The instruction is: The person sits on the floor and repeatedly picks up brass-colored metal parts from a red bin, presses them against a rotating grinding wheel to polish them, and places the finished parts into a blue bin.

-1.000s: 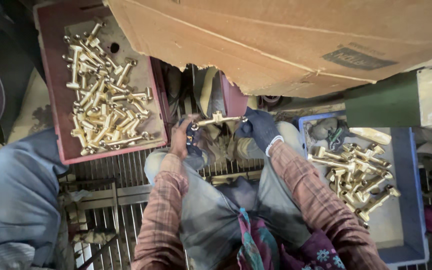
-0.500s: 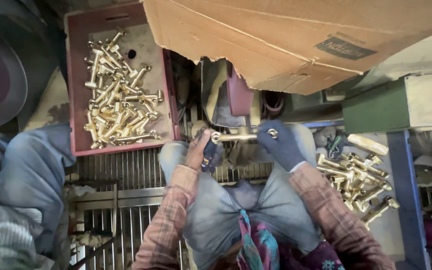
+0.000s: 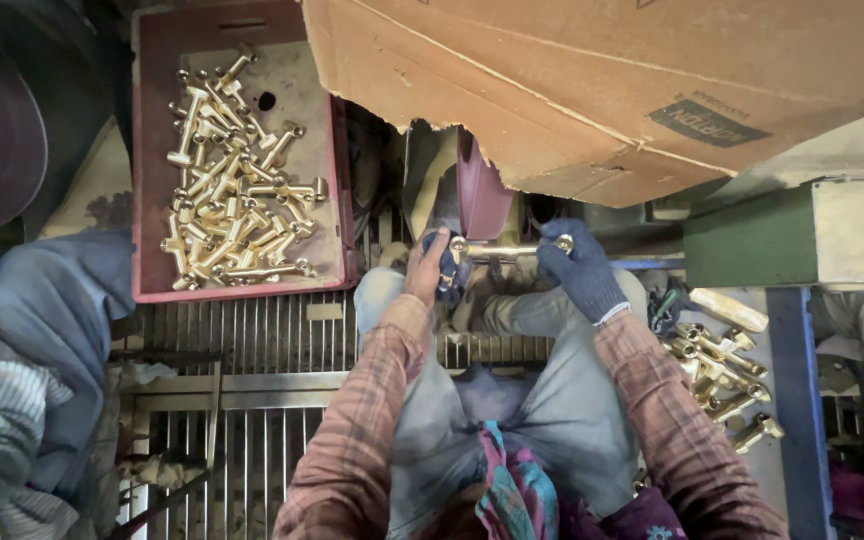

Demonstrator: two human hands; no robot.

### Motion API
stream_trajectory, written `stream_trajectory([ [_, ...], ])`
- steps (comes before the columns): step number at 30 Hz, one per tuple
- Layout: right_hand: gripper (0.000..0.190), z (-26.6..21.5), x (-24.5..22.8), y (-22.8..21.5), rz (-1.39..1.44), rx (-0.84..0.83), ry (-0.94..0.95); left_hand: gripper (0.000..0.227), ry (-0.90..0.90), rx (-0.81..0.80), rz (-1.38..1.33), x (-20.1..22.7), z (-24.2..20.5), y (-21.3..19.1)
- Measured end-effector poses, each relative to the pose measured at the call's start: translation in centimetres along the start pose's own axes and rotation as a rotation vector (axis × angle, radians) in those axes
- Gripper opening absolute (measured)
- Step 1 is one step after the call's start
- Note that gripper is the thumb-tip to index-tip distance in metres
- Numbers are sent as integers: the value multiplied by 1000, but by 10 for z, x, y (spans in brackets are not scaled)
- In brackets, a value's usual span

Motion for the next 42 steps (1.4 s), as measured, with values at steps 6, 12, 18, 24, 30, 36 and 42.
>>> stream_trajectory([
  [6, 27, 4, 6, 5, -35, 37, 135, 30, -68, 62, 25, -19, 18, -1],
  [12, 34, 6, -4, 6, -149, 47, 191, 35, -51, 102, 27, -33, 19, -7],
  [18, 33, 8, -12, 8, -93, 45, 249, 40, 19, 108, 40, -35, 24, -6],
  [24, 29, 8, -16, 8, -70, 9, 290, 45, -12, 133, 24, -33, 21, -6],
  [30, 30, 11, -14, 10, -41, -23, 379, 43, -175, 247, -65, -31, 10, -3],
  [36, 32, 18, -13, 11, -21, -60, 376, 34, -240, 159, -217, -42, 11, -1],
  [42, 21, 27, 3, 15, 105, -60, 585, 22, -222, 76, -330, -52, 16, -4],
])
Point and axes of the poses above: each hand's wrist, its own z-axis towards the middle knuckle, its own y-axis out of the palm, x = y × z, the point moved 5 cm from there along z, towards the middle knuckle, and after that the axes turned 15 degrees about -z, right-handed, at the moved point
